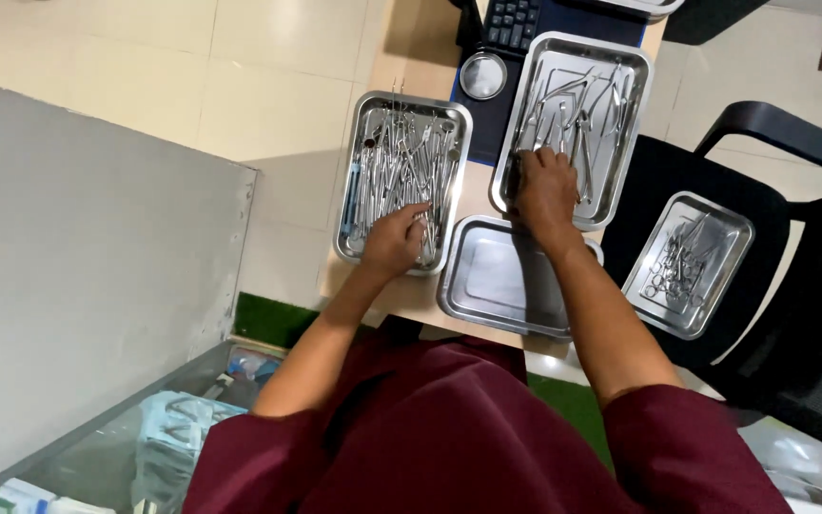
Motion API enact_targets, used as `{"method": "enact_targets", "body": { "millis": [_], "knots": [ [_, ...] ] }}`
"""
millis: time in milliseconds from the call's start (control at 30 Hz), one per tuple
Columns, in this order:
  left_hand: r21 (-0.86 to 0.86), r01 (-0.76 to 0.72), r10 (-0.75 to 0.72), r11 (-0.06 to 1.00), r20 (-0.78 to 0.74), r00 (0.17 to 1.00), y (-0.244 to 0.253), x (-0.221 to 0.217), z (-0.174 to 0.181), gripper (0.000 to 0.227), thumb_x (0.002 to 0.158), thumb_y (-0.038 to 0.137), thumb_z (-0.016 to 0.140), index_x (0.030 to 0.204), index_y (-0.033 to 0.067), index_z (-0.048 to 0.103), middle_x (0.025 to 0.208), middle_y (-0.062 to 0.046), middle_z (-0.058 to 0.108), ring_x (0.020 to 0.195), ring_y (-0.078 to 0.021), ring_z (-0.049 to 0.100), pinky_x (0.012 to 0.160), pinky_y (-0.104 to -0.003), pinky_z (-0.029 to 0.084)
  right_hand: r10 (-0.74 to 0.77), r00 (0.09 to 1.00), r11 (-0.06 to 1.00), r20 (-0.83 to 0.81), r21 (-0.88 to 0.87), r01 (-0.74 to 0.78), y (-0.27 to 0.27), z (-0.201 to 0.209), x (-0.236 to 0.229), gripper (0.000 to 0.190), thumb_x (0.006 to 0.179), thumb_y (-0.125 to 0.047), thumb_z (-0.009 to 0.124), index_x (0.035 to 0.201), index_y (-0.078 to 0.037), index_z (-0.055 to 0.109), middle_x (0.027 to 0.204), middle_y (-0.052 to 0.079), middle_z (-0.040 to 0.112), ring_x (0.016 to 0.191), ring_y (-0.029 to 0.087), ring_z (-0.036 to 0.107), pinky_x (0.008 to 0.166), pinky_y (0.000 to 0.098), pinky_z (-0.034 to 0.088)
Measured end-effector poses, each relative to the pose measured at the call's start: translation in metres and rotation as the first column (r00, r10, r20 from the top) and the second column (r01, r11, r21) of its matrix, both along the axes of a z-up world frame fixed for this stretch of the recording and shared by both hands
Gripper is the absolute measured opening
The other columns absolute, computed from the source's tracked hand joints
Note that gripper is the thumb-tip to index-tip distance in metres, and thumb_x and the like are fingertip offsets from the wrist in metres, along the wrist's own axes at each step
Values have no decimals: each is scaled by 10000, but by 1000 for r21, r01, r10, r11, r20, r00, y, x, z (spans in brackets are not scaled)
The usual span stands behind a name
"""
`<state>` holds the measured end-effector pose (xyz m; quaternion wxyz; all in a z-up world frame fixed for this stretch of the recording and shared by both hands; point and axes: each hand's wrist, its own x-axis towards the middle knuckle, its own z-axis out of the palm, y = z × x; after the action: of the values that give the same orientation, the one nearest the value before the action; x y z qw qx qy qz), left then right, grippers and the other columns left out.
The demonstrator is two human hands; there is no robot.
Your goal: The recorder sorts various dental instruments into metal trays and places one tray into a sterilization cabinet.
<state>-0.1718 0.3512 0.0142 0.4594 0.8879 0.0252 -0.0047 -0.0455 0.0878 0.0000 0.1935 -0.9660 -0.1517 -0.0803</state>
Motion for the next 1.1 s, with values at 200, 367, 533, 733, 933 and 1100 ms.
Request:
{"method": "enact_targets", "body": {
  "millis": [200, 367, 533, 733, 933, 1100],
  "knots": [
    [96, -34, 28, 995, 63, 998, 27, -3, -16, 301, 942, 162, 643, 1211, 34, 683, 997, -228, 716, 933, -418, 676, 860, -486, 541, -10, 1000, 989, -11, -145, 8, 18, -1, -15, 168, 886, -102, 652, 1023, -50, 734, 1166, 131, 665, 1068, 384, 547, 905, 514, 418],
    [177, -148, 139, 973, 64, 988, 34, 16, -17, 258, 945, 159, 640, 1165, 32, 688, 1055, -207, 684, 980, -413, 657, 883, -492, 525, -6, 1000, 1000, -21, 6, 6, 42, 27, -65, 172, 925, -119, 680, 1069, -42, 735, 1204, 168, 650, 1096, 387, 550, 922, 495, 413],
    [183, -242, 246, 953, -2, 969, 26, 45, -2, 224, 948, 193, 663, 1109, 38, 687, 1093, -199, 664, 992, -402, 653, 878, -487, 527, 119, 991, 986, -53, 123, -112, 57, 63, -126, 153, 932, -127, 702, 1063, -59, 742, 1117, 159, 668, 1061, 366, 589, 895, 485, 432],
    [299, -350, 363, 888, 13, 932, 19, 64, -25, 291, 857, 48, 636, 1144, 59, 682, 1158, -180, 632, 1064, -402, 621, 907, -502, 504, 280, 932, 957, -231, 147, -251, 36, 98, -171, 156, 876, -129, 720, 1007, -45, 729, 965, 131, 684, 910, 344, 634, 786, 465, 436],
    [345, -368, 374, 864, 51, 926, 15, 49, -48, 428, 781, -47, 624, 1208, -15, 628, 1180, -218, 584, 1072, -436, 587, 916, -512, 492, 231, 929, 970, -291, 138, -198, -4, 121, -167, 179, 912, -146, 712, 1048, -31, 736, 940, 137, 697, 903, 342, 646, 789, 458, 448],
    [319, -428, 425, 846, 85, 901, 5, 47, -39, 427, 828, 13, 657, 1255, -5, 643, 1158, -237, 568, 1035, -445, 584, 876, -532, 488, 198, 957, 977, -210, 121, -175, -22, 134, -137, 159, 944, -128, 712, 1054, -21, 753, 983, 155, 722, 946, 353, 666, 808, 468, 472]
  ]
}}
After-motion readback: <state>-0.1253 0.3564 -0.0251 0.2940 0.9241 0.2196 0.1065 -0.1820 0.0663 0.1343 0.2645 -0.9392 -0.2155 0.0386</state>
